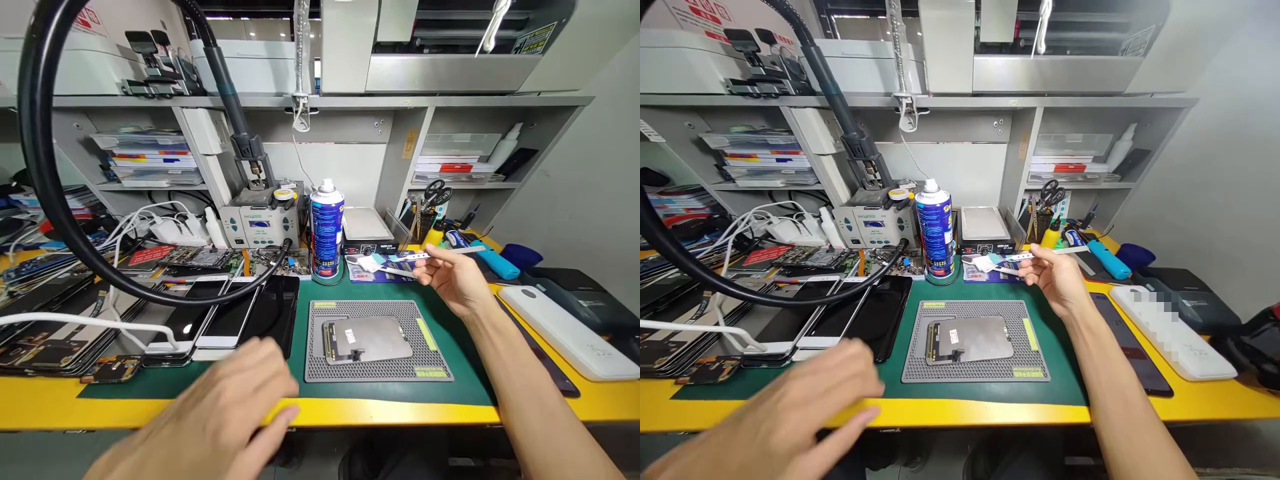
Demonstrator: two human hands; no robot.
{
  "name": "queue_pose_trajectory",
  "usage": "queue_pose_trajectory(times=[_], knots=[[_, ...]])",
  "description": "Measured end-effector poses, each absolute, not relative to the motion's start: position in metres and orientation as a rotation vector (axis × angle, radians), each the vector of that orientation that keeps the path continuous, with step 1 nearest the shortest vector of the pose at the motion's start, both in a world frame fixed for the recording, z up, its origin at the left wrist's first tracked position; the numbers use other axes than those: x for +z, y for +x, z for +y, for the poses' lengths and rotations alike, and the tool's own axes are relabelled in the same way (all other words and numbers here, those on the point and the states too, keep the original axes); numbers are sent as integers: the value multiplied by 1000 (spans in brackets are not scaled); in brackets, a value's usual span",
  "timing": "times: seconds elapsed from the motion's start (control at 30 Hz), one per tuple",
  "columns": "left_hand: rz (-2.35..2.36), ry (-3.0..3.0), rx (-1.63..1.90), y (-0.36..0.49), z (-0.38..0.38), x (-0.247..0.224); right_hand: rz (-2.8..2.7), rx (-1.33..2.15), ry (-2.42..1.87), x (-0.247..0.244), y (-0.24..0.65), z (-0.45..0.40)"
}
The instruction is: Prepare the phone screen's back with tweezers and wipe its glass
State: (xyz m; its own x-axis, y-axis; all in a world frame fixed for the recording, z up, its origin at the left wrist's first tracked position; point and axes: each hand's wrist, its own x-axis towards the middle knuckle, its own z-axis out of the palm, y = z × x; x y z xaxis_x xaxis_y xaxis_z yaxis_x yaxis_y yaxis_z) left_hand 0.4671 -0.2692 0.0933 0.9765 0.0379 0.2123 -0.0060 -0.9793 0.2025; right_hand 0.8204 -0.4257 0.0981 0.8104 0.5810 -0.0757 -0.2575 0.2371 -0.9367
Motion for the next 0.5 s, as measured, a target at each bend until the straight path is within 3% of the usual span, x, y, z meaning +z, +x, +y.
queue_pose_trajectory(times=[0.1, 0.33, 0.5], knots=[[60, 3005, 321, 508, -236, 118, -321, 599, -1207, 98, 820, -425], [85, 3095, -65, 541, -194, 92, -340, 581, -1222, 101, 817, -425], [36, 3030, -206, 547, -190, 98, -353, 554, -1244, 101, 816, -425]])
